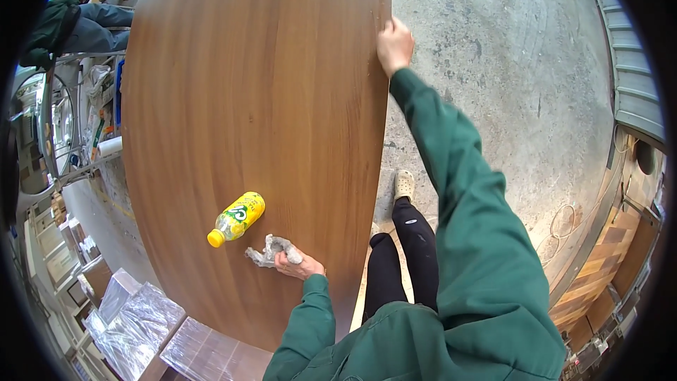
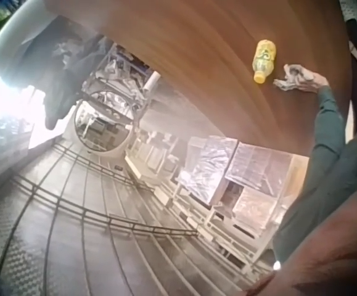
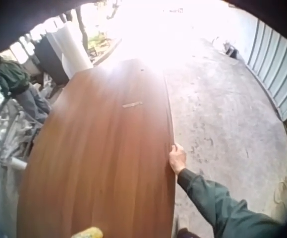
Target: Wiping down a large wooden furniture panel with a cloth and cleaning solution, and using a scraper to remove residue.
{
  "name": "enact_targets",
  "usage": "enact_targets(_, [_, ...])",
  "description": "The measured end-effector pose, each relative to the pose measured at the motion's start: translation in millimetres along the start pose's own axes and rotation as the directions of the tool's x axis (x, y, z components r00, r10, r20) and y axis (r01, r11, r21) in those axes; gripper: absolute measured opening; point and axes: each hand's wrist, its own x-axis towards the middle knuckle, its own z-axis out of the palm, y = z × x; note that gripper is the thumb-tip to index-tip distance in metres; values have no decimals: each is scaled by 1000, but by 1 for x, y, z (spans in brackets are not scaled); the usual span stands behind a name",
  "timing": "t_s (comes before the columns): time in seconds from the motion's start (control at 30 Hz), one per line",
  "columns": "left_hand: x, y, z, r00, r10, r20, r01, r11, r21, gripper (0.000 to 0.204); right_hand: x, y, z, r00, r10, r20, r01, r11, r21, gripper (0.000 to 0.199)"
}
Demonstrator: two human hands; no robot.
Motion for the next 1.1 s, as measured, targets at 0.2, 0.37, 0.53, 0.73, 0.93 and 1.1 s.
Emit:
enact_targets(0.2, [-6, 20, 9, 1000, -7, 14, 8, 998, -57, 19, 94, -10, 8, 995, 91, -50, -90, 996, 25, 25])
enact_targets(0.37, [-4, 1, 5, 1000, -4, -11, 3, 999, -52, 18, 27, 13, 4, 1000, -13, -16, 14, 998, 60, 29])
enact_targets(0.53, [-5, 7, 4, 1000, -13, 4, 13, 1000, 6, 19, 52, 1, 3, 989, 131, 68, -132, 991, 2, 30])
enact_targets(0.73, [-8, 11, 10, 1000, 9, 7, -8, 998, -67, 19, 47, 22, -19, 990, 86, 112, -98, 990, 103, 35])
enact_targets(0.93, [0, 6, -5, 1000, -7, 8, 8, 990, -144, 18, -86, 98, -135, 820, 516, 248, -563, 804, 191, 38])
enact_targets(1.1, [-2, 18, -54, 981, -60, 186, 151, 836, -527, 24, -204, 127, -215, 954, 183, 237, -192, 981, 17, 35])
